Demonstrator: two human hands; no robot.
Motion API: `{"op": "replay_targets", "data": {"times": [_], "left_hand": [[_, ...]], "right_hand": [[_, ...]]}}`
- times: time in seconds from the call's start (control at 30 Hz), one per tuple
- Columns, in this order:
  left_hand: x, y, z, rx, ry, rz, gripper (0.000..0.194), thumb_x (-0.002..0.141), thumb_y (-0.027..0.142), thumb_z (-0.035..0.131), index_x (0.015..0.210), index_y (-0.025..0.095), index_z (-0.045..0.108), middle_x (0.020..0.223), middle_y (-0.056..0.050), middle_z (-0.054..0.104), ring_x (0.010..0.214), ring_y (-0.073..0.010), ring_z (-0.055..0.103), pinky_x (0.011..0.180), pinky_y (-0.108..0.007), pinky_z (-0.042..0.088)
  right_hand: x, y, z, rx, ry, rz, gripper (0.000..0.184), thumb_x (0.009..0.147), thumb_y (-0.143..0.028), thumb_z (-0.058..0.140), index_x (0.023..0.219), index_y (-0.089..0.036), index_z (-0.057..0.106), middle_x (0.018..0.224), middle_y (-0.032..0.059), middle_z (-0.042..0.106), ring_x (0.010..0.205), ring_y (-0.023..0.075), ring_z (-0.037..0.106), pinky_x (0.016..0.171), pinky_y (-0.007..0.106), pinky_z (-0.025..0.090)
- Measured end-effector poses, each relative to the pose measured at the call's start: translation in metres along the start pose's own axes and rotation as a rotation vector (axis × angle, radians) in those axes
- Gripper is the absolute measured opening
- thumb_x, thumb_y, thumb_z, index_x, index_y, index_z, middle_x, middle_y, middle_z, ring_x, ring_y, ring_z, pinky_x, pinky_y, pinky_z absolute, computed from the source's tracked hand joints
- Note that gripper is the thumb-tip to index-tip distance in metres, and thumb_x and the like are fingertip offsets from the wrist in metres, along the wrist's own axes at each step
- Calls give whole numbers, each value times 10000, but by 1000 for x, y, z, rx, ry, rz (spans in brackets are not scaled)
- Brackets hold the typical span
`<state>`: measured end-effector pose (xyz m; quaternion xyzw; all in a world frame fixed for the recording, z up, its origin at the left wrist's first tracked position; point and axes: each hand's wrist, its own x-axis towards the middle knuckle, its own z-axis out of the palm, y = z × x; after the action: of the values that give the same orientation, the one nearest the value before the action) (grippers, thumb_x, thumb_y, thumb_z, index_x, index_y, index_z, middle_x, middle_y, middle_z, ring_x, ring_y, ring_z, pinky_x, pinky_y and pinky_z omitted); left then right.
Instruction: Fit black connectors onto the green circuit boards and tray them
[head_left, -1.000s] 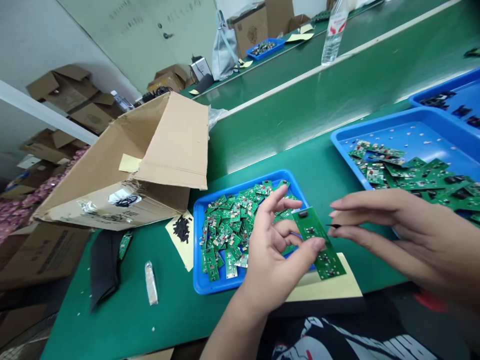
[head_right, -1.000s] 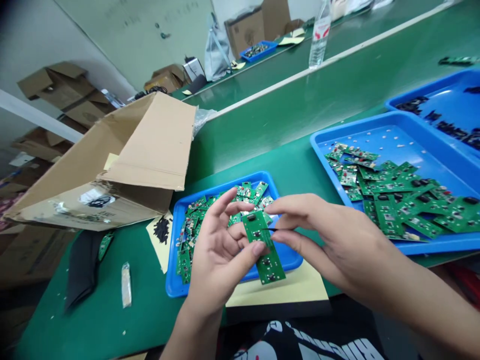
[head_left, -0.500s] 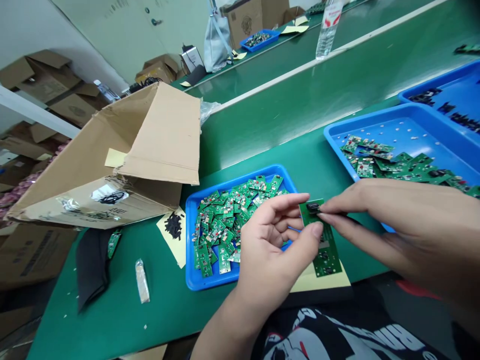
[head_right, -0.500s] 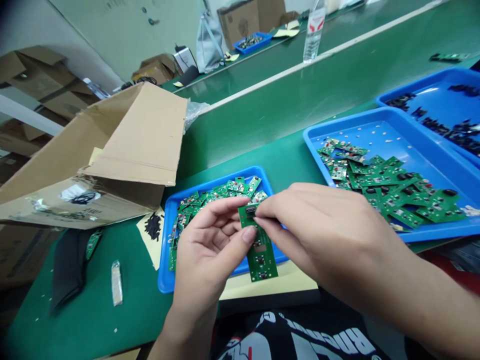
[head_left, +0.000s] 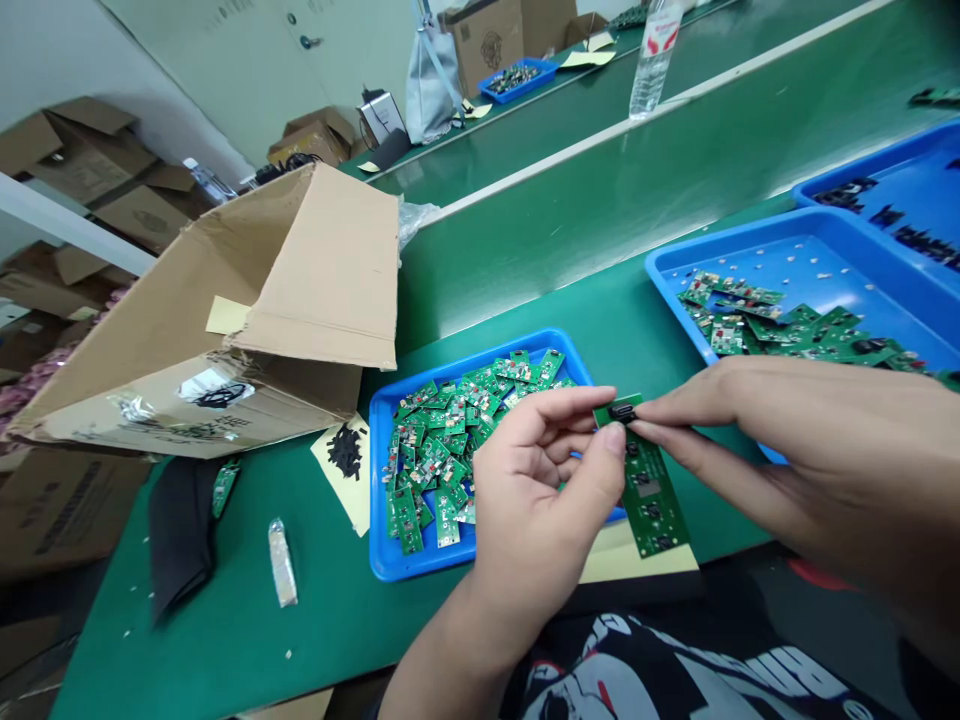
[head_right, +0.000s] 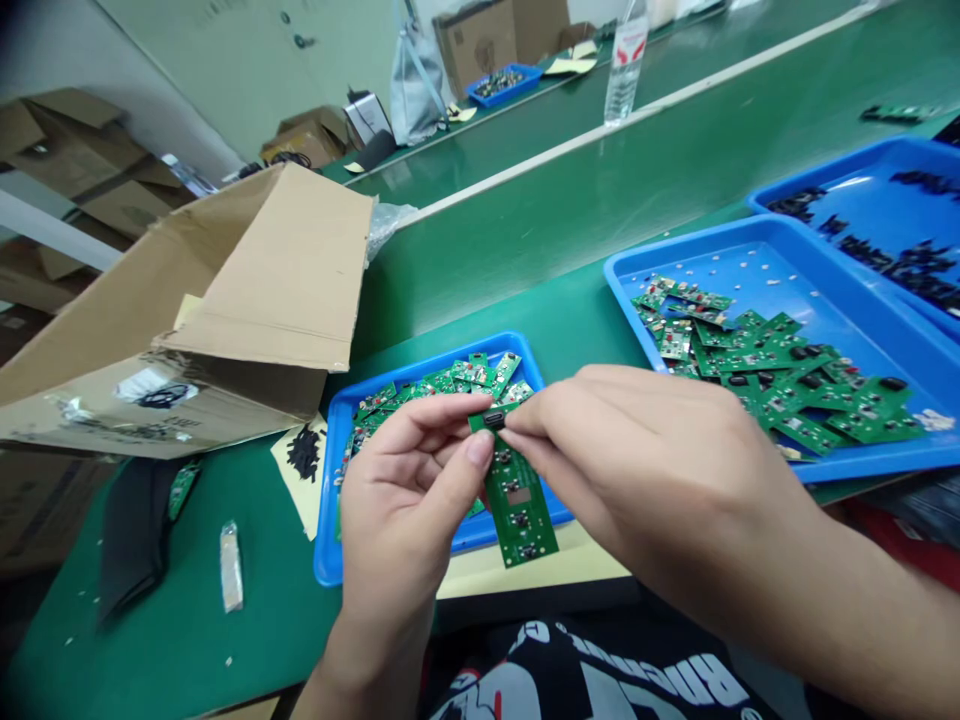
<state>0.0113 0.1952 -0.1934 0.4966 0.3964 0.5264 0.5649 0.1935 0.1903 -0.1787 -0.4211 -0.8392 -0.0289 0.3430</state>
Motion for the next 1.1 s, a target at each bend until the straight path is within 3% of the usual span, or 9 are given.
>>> {"op": "replay_targets", "data": {"times": [0.37,0.6,0.83,0.97,1.1], "left_hand": [[0,-1,0,91,60,85,100,885,163,817,961,220,785,873,-23,815,743,-144,781,603,-203,653],[4,-2,1,126,76,117,106,890,226,842,951,218,756,826,-8,790,674,-136,742,540,-224,628],[7,-1,3,52,92,147,129,853,179,856,919,222,754,810,9,783,699,-117,740,584,-200,635],[6,0,4,45,83,132,158,869,262,885,925,226,741,762,21,759,627,-106,700,517,-198,596],[6,0,4,41,109,128,186,852,312,907,909,225,752,785,5,775,652,-123,718,548,-221,619]], "right_hand": [[3,-3,1,-31,24,-25,315,1128,-209,481,869,-214,662,745,14,684,665,159,656,632,270,495],[2,-4,3,-58,-22,-2,396,1133,-231,431,817,-238,671,725,19,653,618,175,596,614,311,444],[6,-8,3,-64,14,18,430,1134,-223,430,782,-226,678,744,28,702,647,166,636,645,295,486],[7,-10,2,-58,9,55,468,1131,-223,407,737,-226,659,727,22,698,636,166,655,635,301,505],[7,-12,2,-7,8,92,430,1130,-239,412,815,-232,704,773,24,717,715,178,712,700,303,551]]}}
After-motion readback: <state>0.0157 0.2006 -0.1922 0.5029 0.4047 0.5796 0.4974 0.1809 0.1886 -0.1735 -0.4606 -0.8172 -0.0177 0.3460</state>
